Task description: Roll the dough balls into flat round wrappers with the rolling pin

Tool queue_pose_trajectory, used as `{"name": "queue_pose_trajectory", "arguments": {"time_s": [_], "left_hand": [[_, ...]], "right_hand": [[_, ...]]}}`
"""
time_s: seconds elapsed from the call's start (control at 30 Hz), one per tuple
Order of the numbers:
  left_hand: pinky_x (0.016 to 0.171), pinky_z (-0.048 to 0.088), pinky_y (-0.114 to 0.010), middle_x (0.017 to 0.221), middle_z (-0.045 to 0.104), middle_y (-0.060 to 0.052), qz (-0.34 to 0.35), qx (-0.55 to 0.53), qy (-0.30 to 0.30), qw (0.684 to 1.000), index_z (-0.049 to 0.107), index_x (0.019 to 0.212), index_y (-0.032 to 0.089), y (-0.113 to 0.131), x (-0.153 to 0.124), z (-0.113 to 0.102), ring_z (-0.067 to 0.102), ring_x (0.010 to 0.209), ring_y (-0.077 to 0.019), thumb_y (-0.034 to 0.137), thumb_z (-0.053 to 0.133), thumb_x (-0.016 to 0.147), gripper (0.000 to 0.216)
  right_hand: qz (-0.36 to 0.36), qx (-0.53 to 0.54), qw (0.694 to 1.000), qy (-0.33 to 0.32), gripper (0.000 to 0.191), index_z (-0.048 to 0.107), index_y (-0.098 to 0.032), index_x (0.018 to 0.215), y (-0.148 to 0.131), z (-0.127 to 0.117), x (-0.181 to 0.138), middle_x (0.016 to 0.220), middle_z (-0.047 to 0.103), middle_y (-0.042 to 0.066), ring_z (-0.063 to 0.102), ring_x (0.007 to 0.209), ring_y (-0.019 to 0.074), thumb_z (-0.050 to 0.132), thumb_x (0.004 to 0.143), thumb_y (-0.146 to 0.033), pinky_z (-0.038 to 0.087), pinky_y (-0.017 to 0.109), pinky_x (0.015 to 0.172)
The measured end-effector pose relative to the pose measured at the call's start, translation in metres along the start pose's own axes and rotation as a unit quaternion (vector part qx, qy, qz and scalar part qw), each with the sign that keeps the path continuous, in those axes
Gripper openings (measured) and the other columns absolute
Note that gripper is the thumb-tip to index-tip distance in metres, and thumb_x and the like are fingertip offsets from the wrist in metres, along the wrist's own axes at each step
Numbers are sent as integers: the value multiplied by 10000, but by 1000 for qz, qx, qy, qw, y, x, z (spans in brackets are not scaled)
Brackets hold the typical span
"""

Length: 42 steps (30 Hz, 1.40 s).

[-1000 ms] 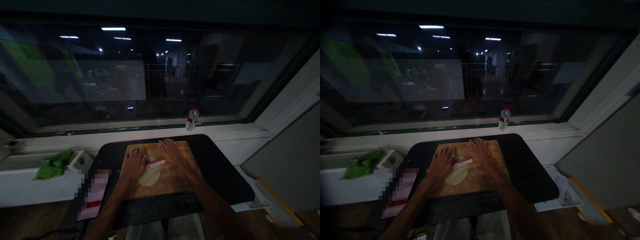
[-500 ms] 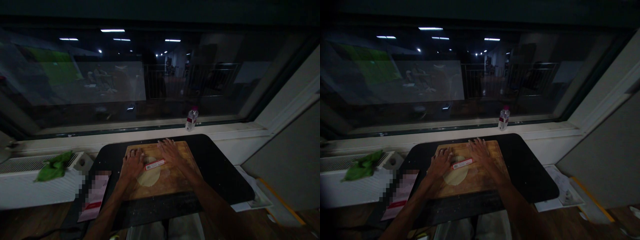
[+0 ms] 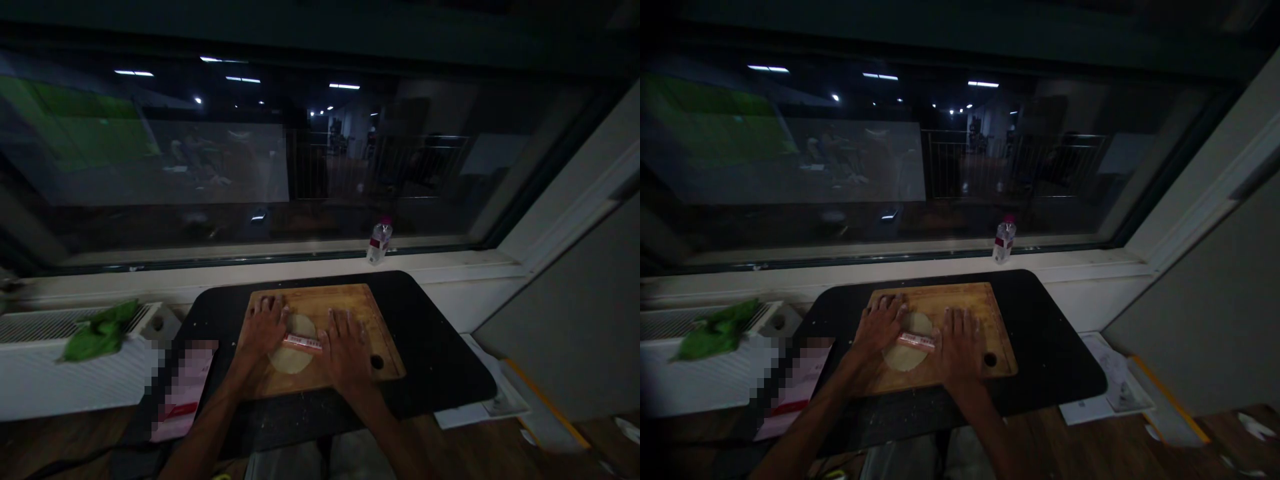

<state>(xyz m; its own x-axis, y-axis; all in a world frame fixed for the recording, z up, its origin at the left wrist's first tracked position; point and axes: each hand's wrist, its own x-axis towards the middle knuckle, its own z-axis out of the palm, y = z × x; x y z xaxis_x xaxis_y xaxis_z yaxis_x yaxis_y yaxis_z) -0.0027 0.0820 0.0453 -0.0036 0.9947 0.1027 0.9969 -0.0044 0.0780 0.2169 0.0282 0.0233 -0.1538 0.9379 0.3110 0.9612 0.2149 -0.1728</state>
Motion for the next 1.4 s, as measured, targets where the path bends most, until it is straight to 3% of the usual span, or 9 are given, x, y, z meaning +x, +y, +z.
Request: {"name": "queue_pose_trajectory", "arguments": {"time_s": [0.13, 0.23, 0.53, 0.73, 0.97, 1.13, 1.23, 1.3, 1.4], "left_hand": [[1227, 416, -558, 1592, 618, -172, 12, 6, 14, 1000, 551, 1601, 206, 2, 0, -1, 506, 1519, -359, 415, 286, 1152, 562], [1236, 414, -555, 1591, 621, -172, 16, 10, 23, 1000, 554, 1604, 200, 2, -1, -2, 507, 1523, -356, 395, 294, 1152, 556], [1242, 388, -575, 1652, 575, -170, 55, 11, -1, 998, 491, 1652, 184, 5, -7, -10, 490, 1537, -363, 390, 259, 1150, 590], [1215, 403, -570, 1575, 635, -162, 68, -41, -12, 997, 559, 1587, 219, 10, -13, -11, 553, 1461, -370, 580, 344, 1131, 620], [1184, 417, -540, 1590, 617, -158, 86, -44, -18, 995, 565, 1593, 233, 15, -18, -10, 551, 1444, -377, 632, 446, 1097, 647], [1174, 408, -521, 1550, 636, -121, 116, -50, -25, 992, 631, 1525, 297, 13, -20, -9, 544, 1412, -345, 600, 442, 1107, 550], [1192, 386, -516, 1561, 624, -116, 112, -59, -29, 992, 630, 1523, 299, 9, -19, -4, 520, 1436, -337, 610, 454, 1102, 553], [1192, 381, -535, 1584, 605, -124, 107, -54, -37, 992, 636, 1519, 295, 7, -18, 0, 507, 1449, -354, 615, 495, 1083, 559], [1167, 390, -561, 1590, 595, -127, 103, -41, -47, 993, 651, 1505, 309, 6, -16, 3, 517, 1426, -373, 610, 534, 1061, 549]], "right_hand": [[12, -5, 1000, 16, 572, 490, -191, 1685, -8, 1, -21, 1725, 497, 144, 401, 1620, 369, 439, 1151, -392, 261, 588, 1343], [11, -9, 1000, -1, 561, 490, -204, 1684, -8, -4, -14, 1720, 506, 130, 389, 1622, 383, 406, 1159, -382, 242, 644, 1335], [-49, 24, 996, -66, 561, 487, -257, 1690, 23, 3, 57, 1697, 538, 120, 344, 1644, 371, 362, 1175, -442, 175, 664, 1348], [-108, 47, 987, -109, 543, 505, -272, 1679, 30, 12, 106, 1703, 537, 98, 359, 1640, 327, 409, 1175, -450, 163, 610, 1366], [-151, 40, 984, -81, 458, 672, -239, 1507, 22, 9, 141, 1491, 704, 113, 561, 1415, 271, 401, 1195, -437, 352, 490, 1258], [-175, 75, 982, 3, 407, 667, -211, 1481, 21, 1, 130, 1461, 696, 124, 533, 1408, 281, 413, 1176, -300, 278, 504, 1292], [-118, 110, 986, 42, 354, 708, -241, 1397, 19, -8, 107, 1419, 695, 118, 556, 1366, 294, 492, 1116, -239, 354, 475, 1234], [-64, 151, 986, 41, 290, 757, -246, 1234, 19, -13, 88, 1304, 728, 106, 623, 1247, 280, 515, 1078, -210, 444, 416, 1133], [-20, 233, 972, -29, 213, 769, -240, 1036, 24, -12, 64, 1116, 778, 70, 700, 1056, 242, 564, 1019, -184, 517, 328, 960]]}}
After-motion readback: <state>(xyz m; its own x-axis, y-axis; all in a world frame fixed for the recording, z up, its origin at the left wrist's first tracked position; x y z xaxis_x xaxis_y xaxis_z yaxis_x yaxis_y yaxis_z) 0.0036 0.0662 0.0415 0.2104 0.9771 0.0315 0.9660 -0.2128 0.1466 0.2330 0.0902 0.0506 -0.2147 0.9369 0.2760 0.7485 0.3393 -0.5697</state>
